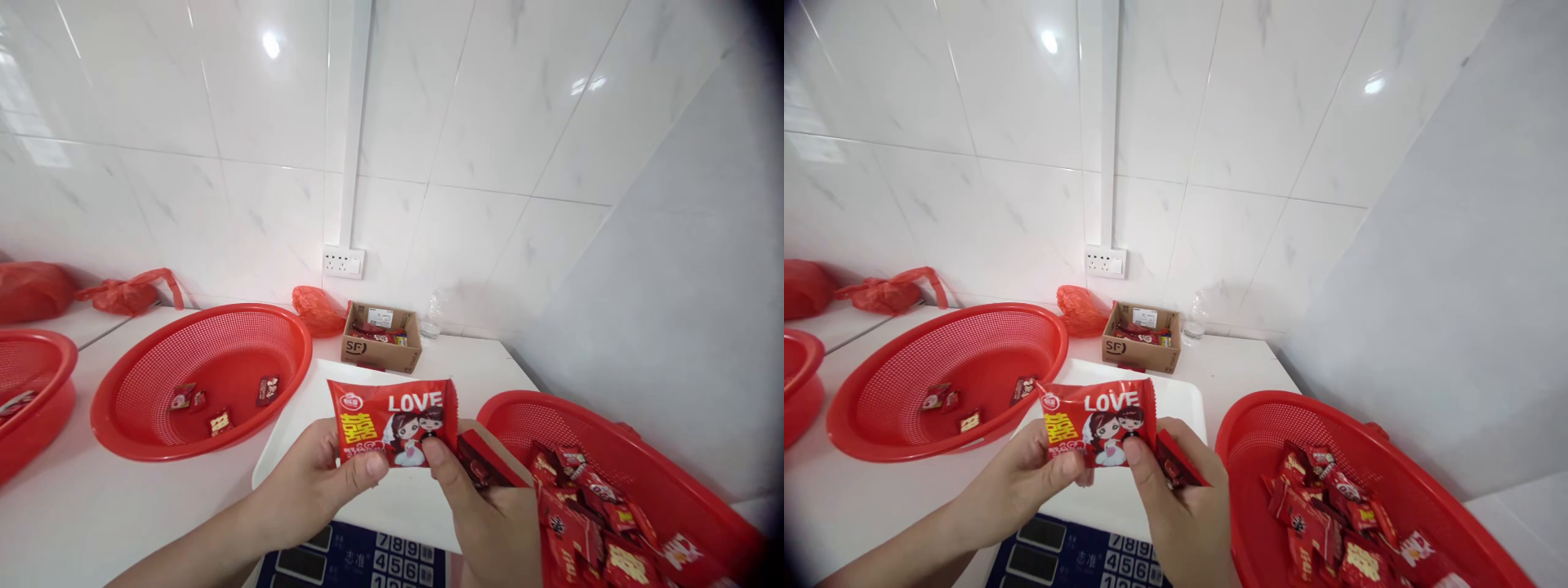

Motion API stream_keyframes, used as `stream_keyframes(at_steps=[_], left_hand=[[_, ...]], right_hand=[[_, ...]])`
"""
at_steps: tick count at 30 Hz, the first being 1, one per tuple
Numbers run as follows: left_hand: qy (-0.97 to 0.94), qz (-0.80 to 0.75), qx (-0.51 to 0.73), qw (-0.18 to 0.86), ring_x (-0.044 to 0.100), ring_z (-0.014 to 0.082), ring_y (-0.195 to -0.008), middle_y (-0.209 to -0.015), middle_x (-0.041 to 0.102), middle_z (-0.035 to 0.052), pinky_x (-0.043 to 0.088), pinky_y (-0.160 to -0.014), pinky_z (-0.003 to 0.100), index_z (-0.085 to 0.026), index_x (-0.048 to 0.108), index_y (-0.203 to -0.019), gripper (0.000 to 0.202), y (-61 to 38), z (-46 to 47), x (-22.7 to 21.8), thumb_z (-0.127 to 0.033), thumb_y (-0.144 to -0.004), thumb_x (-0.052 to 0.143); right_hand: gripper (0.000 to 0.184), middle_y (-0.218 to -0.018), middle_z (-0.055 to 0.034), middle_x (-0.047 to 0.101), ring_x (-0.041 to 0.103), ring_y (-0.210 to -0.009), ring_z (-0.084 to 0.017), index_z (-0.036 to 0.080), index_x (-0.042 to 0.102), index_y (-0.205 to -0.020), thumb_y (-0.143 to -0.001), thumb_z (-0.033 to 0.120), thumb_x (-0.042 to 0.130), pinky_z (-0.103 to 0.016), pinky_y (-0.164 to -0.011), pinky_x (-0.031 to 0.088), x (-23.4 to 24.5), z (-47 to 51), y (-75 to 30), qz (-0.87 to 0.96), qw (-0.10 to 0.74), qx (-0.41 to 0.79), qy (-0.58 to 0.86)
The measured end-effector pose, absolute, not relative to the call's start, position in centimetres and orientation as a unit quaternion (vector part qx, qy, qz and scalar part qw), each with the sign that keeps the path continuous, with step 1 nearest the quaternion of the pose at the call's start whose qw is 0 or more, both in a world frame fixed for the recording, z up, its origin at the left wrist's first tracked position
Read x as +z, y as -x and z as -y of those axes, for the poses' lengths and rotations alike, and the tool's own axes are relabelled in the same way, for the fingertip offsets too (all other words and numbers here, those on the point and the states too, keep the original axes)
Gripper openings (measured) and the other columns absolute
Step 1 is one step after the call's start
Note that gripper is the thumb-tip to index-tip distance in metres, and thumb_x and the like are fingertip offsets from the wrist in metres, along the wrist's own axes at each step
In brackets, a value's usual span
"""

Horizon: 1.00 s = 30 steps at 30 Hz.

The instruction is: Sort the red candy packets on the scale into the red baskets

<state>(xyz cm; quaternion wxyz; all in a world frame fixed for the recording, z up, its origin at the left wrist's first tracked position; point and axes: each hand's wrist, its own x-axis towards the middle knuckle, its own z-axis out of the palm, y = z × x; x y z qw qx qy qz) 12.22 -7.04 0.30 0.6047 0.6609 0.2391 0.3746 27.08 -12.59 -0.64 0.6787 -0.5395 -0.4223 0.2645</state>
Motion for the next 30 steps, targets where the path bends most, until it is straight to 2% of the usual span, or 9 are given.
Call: stream_keyframes(at_steps=[7,9,12,15,17,22,24,27,30], left_hand=[[-0.536,-0.331,0.486,0.606,0.050,0.0128,-0.061,-0.059,0.057,0.0026,0.045,-0.060,0.022,-0.015,0.061,-0.058,0.049,-9.7,5.6,-1.8,-0.058,-0.081,0.065],[-0.425,-0.343,0.556,0.627,0.048,0.0107,-0.057,-0.058,0.055,0.0000,0.045,-0.055,0.019,-0.015,0.059,-0.059,0.045,-8.6,4.7,-1.8,-0.055,-0.078,0.070],[-0.282,-0.362,0.628,0.628,0.049,0.0094,-0.053,-0.060,0.055,-0.0020,0.047,-0.050,0.016,-0.016,0.060,-0.068,0.035,-6.8,3.3,-1.4,-0.047,-0.082,0.069],[-0.239,-0.380,0.624,0.640,0.053,0.0094,-0.055,-0.066,0.058,-0.0005,0.049,-0.050,0.016,-0.016,0.065,-0.082,0.023,-5.5,2.7,-1.4,-0.036,-0.092,0.058],[-0.264,-0.380,0.591,0.661,0.054,0.0099,-0.057,-0.070,0.060,0.0000,0.050,-0.052,0.017,-0.017,0.066,-0.088,0.017,-5.3,2.9,-1.6,-0.033,-0.090,0.062],[-0.414,-0.334,0.550,0.644,0.049,0.0111,-0.059,-0.066,0.059,0.0012,0.046,-0.055,0.018,-0.016,0.066,-0.082,0.030,-6.4,4.2,-1.7,-0.045,-0.081,0.071],[-0.442,-0.314,0.555,0.631,0.048,0.0115,-0.059,-0.064,0.059,0.0016,0.045,-0.057,0.018,-0.016,0.066,-0.079,0.031,-7.0,4.4,-1.3,-0.047,-0.084,0.066],[-0.475,-0.278,0.554,0.625,0.049,0.0121,-0.060,-0.063,0.059,0.0017,0.044,-0.058,0.018,-0.018,0.067,-0.077,0.032,-7.9,4.3,-0.8,-0.048,-0.087,0.063],[-0.518,-0.226,0.539,0.625,0.051,0.0132,-0.060,-0.062,0.060,0.0017,0.045,-0.059,0.020,-0.019,0.069,-0.078,0.032,-8.6,4.1,-0.1,-0.049,-0.087,0.062]], right_hand=[[0.021,-0.072,0.0022,0.063,0.057,-0.064,-0.012,0.023,0.060,-0.095,-0.085,0.041,0.064,-0.023,-0.061,0.048,-1.1,11.6,-27.4,0.483,0.650,0.248,0.531],[0.021,-0.080,0.0024,0.063,0.057,-0.068,-0.012,0.026,0.054,-0.104,-0.088,0.037,0.060,-0.023,-0.066,0.049,-1.5,11.2,-27.7,0.494,0.655,0.236,0.521],[0.018,-0.092,-0.0012,0.063,0.059,-0.078,-0.014,0.026,0.054,-0.102,-0.089,0.037,0.058,-0.025,-0.068,0.050,-2.0,10.8,-28.0,0.509,0.637,0.229,0.532],[0.018,-0.088,-0.0024,0.066,0.060,-0.073,-0.015,0.023,0.059,-0.093,-0.087,0.039,0.060,-0.027,-0.067,0.050,-2.1,10.6,-28.1,0.529,0.585,0.253,0.560],[0.020,-0.079,-0.0007,0.067,0.058,-0.065,-0.014,0.021,0.061,-0.092,-0.084,0.040,0.062,-0.026,-0.062,0.048,-1.9,10.6,-28.0,0.532,0.549,0.284,0.579],[0.029,-0.072,0.0022,0.065,0.059,-0.064,-0.016,0.022,0.061,-0.107,-0.083,0.037,0.062,-0.026,-0.058,0.045,-2.2,9.8,-27.2,0.544,0.477,0.306,0.619],[0.044,-0.081,-0.0004,0.069,0.063,-0.072,-0.019,0.023,0.055,-0.126,-0.085,0.037,0.060,-0.030,-0.068,0.049,-3.1,9.3,-27.1,0.568,0.431,0.302,0.633],[0.069,-0.118,-0.0122,0.068,0.064,-0.105,-0.029,0.021,0.034,-0.149,-0.086,0.034,0.059,-0.045,-0.091,0.047,-4.8,9.6,-27.6,0.589,0.365,0.246,0.678],[0.067,-0.140,-0.0157,0.054,0.052,-0.127,-0.031,0.021,0.034,-0.150,-0.089,0.036,0.055,-0.049,-0.101,0.044,-5.7,12.0,-29.2,0.580,0.368,0.203,0.698]])
